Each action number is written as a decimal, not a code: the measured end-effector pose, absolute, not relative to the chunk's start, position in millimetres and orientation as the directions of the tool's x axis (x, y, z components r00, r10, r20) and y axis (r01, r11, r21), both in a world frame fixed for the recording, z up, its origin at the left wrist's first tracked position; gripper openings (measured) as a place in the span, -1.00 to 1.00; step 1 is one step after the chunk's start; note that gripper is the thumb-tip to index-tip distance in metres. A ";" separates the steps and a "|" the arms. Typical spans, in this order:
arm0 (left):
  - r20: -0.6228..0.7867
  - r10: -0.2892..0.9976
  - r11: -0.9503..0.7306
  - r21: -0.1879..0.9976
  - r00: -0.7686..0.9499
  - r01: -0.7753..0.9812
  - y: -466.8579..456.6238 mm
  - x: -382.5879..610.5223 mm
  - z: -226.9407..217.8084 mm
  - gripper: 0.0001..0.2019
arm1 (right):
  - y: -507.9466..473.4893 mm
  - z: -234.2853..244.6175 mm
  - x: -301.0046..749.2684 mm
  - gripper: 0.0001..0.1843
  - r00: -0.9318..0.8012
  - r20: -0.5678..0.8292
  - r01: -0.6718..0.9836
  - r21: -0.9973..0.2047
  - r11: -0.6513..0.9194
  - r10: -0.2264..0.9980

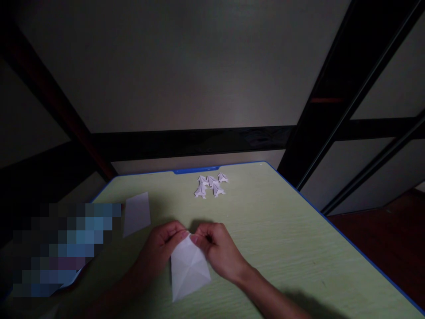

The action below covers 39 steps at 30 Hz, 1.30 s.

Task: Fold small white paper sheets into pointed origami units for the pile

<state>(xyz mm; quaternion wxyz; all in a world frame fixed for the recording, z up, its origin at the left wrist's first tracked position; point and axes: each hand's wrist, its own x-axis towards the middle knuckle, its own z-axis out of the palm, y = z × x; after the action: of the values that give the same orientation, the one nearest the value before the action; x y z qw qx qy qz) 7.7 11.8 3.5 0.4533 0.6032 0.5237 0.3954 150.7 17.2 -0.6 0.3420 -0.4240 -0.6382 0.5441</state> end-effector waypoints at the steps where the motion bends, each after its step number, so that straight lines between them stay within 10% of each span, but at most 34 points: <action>1: 0.000 0.990 -0.038 0.963 0.140 0.266 12.4 7.9 3.3 -0.79 | 17.1 -0.9 151.1 -0.63 -0.403 -0.011 0.177 -0.982 0.066 0.915; 15: 0.037 0.999 -0.033 0.993 -0.028 0.116 16.8 1.5 1.9 -0.86 | 27.6 3.5 153.8 -0.63 -0.186 -0.065 -0.184 -0.978 -0.099 0.980; 22: -0.046 0.975 0.020 0.992 0.218 0.122 7.4 7.9 2.7 -0.86 | 30.1 3.3 155.6 -0.62 -0.006 -0.025 -0.399 -0.917 -0.025 1.000; 39: -0.044 0.997 0.047 0.998 0.060 -0.051 14.4 7.4 1.4 -0.87 | 19.6 3.3 144.8 -0.77 -0.352 -0.113 -0.017 -0.992 -0.127 0.929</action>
<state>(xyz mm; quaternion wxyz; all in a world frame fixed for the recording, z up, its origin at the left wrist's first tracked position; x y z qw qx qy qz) 7.4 14.4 1.4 0.5386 0.4899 0.4831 0.4863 144.8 19.6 3.3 0.3812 -0.4227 -0.5395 0.6204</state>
